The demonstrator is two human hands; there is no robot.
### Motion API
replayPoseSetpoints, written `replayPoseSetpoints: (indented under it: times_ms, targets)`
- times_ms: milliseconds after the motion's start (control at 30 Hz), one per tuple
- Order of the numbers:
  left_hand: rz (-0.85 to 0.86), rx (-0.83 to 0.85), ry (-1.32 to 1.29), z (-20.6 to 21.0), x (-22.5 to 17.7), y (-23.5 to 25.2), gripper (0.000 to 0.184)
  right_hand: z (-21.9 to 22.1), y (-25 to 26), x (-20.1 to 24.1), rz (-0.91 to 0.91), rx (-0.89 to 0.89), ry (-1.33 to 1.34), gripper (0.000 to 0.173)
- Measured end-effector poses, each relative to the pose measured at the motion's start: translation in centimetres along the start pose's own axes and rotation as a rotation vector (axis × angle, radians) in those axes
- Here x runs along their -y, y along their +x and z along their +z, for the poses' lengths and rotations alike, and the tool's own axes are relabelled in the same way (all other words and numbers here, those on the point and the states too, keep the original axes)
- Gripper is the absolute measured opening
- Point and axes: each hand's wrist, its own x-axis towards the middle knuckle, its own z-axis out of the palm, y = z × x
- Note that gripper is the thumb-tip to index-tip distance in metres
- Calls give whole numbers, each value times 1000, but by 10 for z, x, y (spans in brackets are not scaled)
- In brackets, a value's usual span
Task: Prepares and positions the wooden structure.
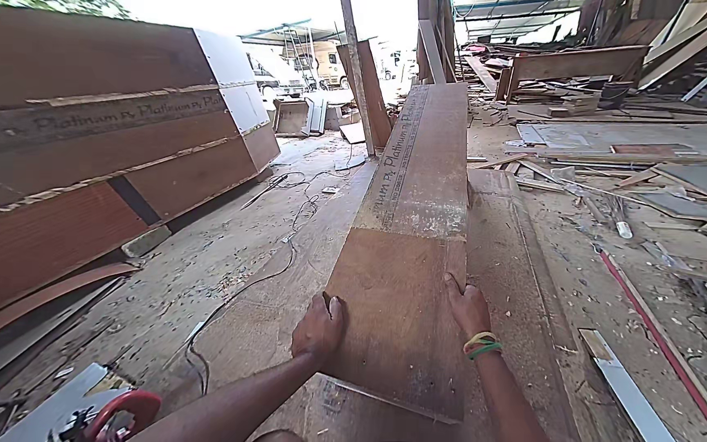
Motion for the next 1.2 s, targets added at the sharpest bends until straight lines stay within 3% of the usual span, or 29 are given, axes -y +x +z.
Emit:
replayPoseSetpoints:
  times_ms: [1200]
  targets:
    - [4,-5,-13,1,1,0,56,0,0,0,8,-6,-16,72]
